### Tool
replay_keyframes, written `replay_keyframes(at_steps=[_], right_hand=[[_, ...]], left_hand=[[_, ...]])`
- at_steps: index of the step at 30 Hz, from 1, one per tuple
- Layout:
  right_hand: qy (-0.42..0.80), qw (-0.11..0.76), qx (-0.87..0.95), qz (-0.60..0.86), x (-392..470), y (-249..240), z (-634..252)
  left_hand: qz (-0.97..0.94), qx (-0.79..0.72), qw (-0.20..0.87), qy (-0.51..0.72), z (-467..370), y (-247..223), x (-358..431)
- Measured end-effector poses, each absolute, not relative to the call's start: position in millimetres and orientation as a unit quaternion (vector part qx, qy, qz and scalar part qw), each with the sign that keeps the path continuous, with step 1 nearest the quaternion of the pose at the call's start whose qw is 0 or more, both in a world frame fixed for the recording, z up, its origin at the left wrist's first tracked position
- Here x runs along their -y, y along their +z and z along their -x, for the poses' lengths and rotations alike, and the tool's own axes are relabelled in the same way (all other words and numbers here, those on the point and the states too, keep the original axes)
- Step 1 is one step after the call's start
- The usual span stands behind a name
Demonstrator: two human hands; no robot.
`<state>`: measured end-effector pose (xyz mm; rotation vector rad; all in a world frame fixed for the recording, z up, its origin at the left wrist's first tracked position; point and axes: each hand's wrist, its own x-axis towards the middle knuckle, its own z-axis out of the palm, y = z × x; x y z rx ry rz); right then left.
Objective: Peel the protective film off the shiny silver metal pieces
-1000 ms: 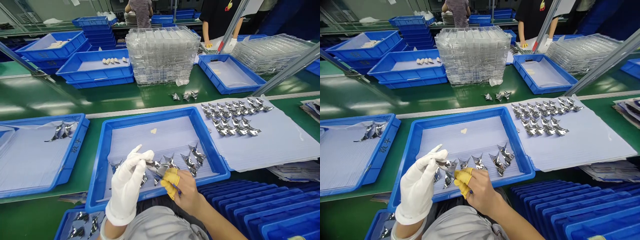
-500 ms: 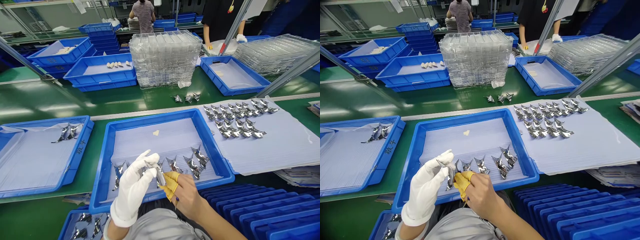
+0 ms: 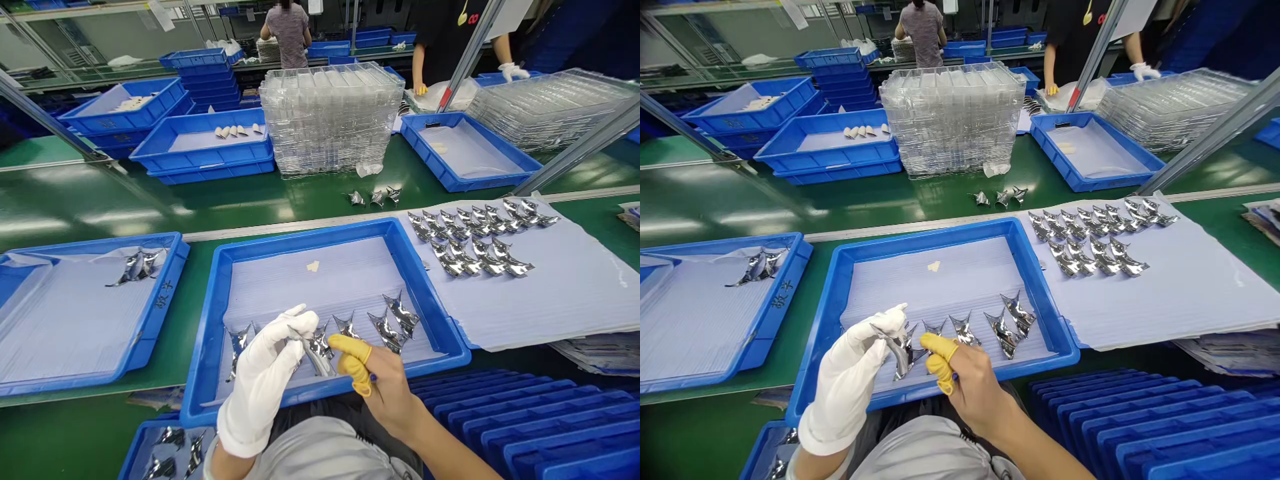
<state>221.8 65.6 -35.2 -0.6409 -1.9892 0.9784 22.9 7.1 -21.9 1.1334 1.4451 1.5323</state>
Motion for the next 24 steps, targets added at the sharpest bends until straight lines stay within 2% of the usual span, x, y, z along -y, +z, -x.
replay_keyframes(at_steps=[3,6,15,24], right_hand=[[0.473,0.335,0.749,0.321,-67,-24,-223],[0.495,0.296,0.746,0.332,-66,-13,-223],[0.442,0.39,0.778,0.218,-60,-9,-214],[0.431,0.431,0.765,0.208,-60,-14,-205]], left_hand=[[-0.462,-0.558,0.366,0.584,-21,-26,-5],[-0.488,-0.549,0.362,0.574,-19,-28,-3],[-0.535,-0.5,0.346,0.587,-19,-25,-9],[-0.541,-0.463,0.363,0.601,-25,-22,-14]])
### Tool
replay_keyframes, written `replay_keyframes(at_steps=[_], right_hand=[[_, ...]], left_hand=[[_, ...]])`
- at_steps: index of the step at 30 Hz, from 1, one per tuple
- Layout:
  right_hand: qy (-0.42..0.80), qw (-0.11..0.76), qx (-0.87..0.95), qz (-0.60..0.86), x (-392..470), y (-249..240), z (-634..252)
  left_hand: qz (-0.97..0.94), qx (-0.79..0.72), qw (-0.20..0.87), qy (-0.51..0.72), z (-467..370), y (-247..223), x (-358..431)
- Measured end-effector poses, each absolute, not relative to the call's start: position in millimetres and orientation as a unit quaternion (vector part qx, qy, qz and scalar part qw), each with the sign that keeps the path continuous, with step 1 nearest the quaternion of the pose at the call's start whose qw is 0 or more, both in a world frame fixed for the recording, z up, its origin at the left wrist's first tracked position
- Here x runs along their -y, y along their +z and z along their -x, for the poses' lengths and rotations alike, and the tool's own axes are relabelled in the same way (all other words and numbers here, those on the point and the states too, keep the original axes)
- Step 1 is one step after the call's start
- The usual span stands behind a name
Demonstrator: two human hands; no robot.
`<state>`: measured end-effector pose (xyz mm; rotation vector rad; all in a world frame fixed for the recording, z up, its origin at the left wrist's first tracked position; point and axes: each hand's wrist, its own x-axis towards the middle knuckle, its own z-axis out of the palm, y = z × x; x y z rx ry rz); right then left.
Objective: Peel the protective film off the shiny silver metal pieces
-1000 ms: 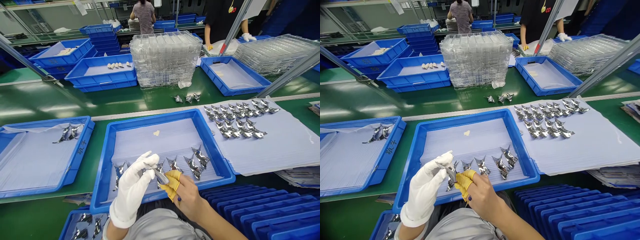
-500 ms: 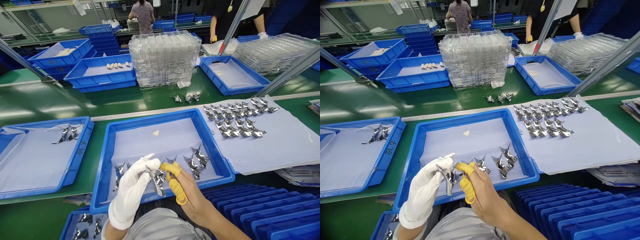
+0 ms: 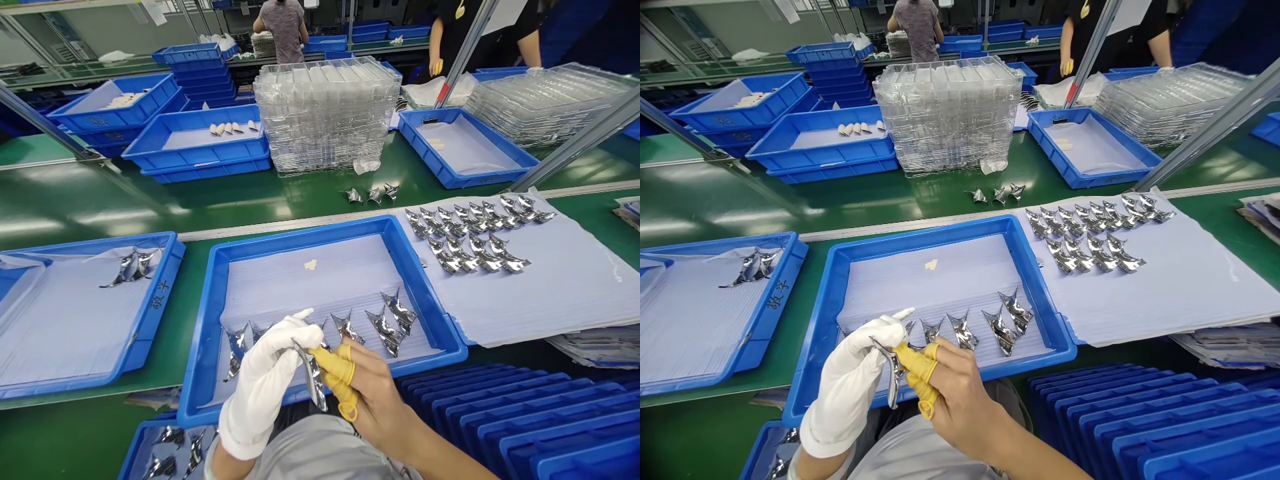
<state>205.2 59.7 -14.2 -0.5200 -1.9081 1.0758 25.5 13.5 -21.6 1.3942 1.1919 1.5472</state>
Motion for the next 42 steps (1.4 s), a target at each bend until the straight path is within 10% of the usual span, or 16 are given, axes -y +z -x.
replay_keyframes(at_steps=[42], right_hand=[[0.401,0.471,0.756,0.214,-61,-16,-199]], left_hand=[[-0.426,-0.481,0.457,0.615,-30,-38,-5]])
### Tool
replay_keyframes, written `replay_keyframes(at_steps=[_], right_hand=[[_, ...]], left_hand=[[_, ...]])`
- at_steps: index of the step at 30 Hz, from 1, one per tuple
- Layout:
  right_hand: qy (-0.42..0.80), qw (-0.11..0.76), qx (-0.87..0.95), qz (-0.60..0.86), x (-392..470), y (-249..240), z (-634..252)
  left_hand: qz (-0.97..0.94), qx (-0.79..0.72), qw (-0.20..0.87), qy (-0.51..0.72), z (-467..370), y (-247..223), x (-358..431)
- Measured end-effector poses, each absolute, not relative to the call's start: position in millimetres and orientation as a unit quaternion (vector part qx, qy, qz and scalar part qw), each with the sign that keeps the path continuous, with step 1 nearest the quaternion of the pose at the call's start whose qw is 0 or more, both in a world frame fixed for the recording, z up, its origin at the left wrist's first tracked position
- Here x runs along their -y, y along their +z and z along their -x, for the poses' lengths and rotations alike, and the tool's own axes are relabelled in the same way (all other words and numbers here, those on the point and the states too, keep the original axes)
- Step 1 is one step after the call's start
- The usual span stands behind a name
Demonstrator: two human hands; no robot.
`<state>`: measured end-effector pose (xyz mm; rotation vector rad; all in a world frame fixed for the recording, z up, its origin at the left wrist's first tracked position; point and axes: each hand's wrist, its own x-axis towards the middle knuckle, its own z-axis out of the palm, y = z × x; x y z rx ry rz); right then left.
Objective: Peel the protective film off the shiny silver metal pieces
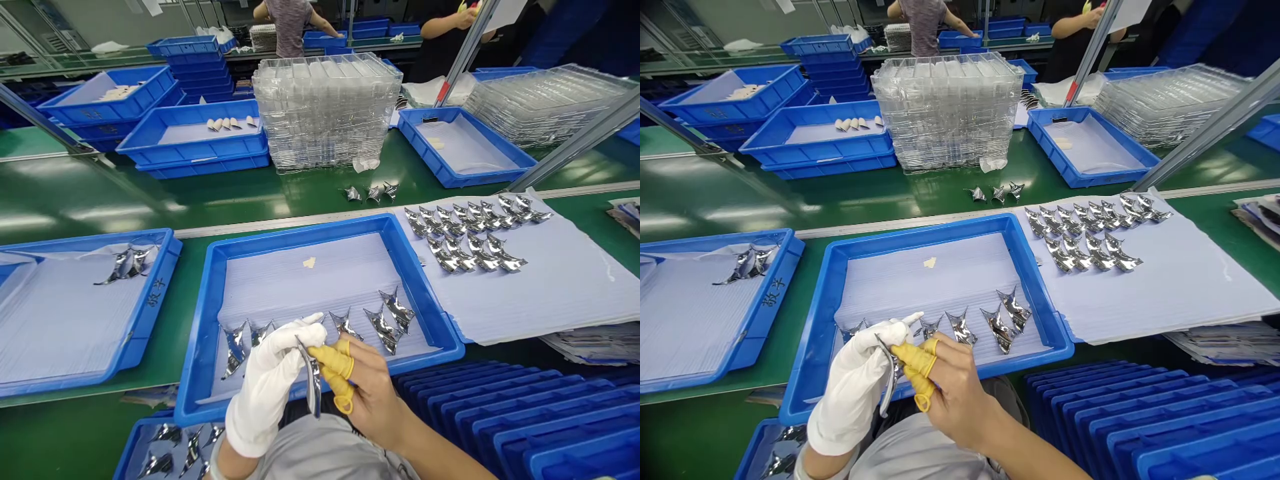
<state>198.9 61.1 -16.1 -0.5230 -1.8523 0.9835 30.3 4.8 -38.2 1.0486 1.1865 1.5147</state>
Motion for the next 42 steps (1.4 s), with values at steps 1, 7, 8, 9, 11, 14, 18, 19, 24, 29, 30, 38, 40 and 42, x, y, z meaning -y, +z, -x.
replay_keyframes(at_steps=[1,7,8,9,11,14,18,19,24,29,30,38,40,42], right_hand=[[0.392,0.473,0.759,0.214,-61,-18,-199],[0.36,0.476,0.763,0.247,-58,-20,-197],[0.364,0.472,0.761,0.258,-58,-20,-196],[0.37,0.468,0.757,0.266,-57,-20,-195],[0.384,0.463,0.749,0.279,-56,-19,-194],[0.418,0.462,0.725,0.293,-56,-18,-193],[0.468,0.456,0.698,0.294,-60,-14,-194],[0.467,0.455,0.701,0.288,-60,-12,-195],[0.412,0.452,0.749,0.255,-63,-12,-199],[0.358,0.465,0.776,0.232,-64,-20,-200],[0.349,0.467,0.778,0.231,-64,-22,-200],[0.356,0.459,0.769,0.266,-60,-24,-197],[0.383,0.454,0.753,0.284,-60,-22,-195],[0.42,0.452,0.734,0.284,-61,-19,-194]], left_hand=[[-0.422,-0.482,0.46,0.614,-30,-38,-4],[-0.395,-0.495,0.473,0.612,-33,-42,-5],[-0.389,-0.496,0.474,0.615,-33,-43,-5],[-0.386,-0.494,0.477,0.616,-34,-44,-6],[-0.39,-0.488,0.479,0.617,-35,-46,-7],[-0.404,-0.489,0.475,0.61,-35,-49,-7],[-0.401,-0.493,0.477,0.607,-33,-50,-5],[-0.404,-0.494,0.475,0.606,-32,-50,-5],[-0.42,-0.513,0.465,0.588,-30,-47,-6],[-0.401,-0.509,0.471,0.598,-31,-48,-4],[-0.398,-0.508,0.471,0.602,-31,-48,-4],[-0.41,-0.491,0.47,0.608,-34,-45,-9],[-0.415,-0.484,0.466,0.613,-36,-44,-10],[-0.409,-0.487,0.462,0.618,-37,-44,-11]])
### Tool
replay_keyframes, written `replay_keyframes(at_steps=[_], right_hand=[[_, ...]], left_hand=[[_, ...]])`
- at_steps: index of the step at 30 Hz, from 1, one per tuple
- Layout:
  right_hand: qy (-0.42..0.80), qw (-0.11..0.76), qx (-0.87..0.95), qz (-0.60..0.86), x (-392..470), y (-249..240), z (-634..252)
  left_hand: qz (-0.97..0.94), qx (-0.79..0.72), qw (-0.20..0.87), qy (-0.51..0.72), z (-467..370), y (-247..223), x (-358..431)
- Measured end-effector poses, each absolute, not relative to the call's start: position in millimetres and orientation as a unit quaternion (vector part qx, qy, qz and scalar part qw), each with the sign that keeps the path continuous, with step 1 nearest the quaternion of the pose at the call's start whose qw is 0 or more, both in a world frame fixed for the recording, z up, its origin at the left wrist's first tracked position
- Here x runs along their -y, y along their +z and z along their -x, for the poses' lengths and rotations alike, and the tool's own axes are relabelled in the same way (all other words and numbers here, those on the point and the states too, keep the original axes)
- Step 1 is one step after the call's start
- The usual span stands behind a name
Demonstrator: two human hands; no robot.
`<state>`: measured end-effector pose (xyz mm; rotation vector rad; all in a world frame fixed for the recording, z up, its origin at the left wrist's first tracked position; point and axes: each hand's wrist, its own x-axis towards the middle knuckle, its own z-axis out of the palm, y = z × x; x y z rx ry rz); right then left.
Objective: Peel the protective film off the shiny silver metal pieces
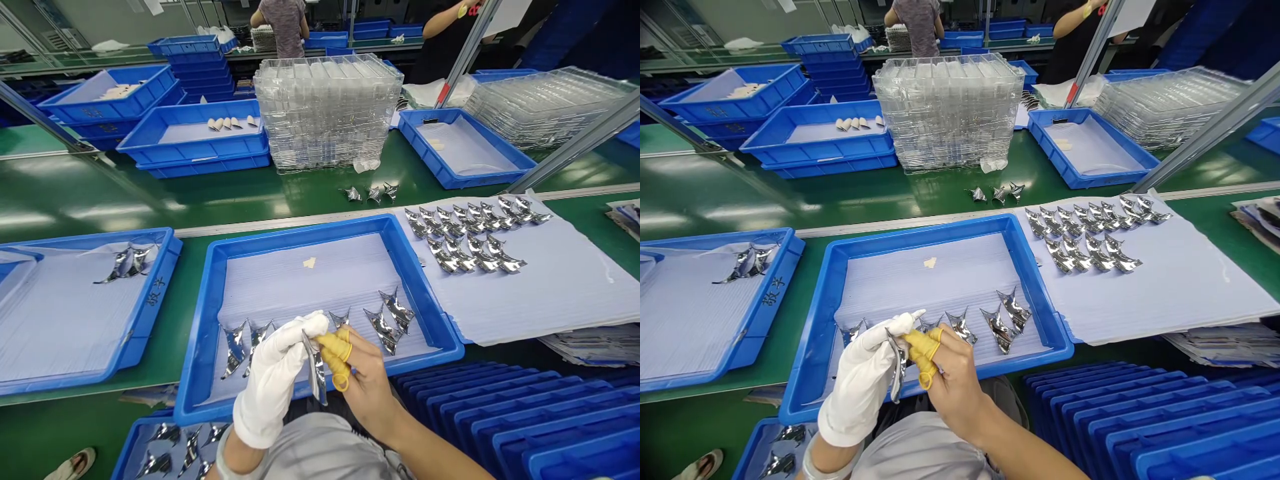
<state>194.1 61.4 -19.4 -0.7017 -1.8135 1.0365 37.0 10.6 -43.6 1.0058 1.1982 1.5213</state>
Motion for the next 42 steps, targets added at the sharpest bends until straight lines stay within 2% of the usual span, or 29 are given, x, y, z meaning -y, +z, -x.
replay_keyframes(at_steps=[11,16,21,31,38,42], right_hand=[[0.432,0.457,0.738,0.243,-65,-18,-196],[0.438,0.463,0.726,0.258,-61,-28,-197],[0.45,0.427,0.746,0.244,-67,-27,-201],[0.344,0.365,0.83,0.243,-72,-22,-199],[0.337,0.359,0.841,0.225,-72,-22,-194],[0.344,0.363,0.837,0.223,-74,-20,-192]], left_hand=[[-0.411,-0.496,0.449,0.619,-30,-43,-8],[-0.462,-0.514,0.387,0.61,-26,-41,-8],[-0.516,-0.513,0.332,0.6,-22,-38,-9],[-0.466,-0.535,0.378,0.595,-17,-44,-7],[-0.466,-0.533,0.373,0.6,-25,-40,-6],[-0.424,-0.574,0.411,0.568,14,-36,-29]])
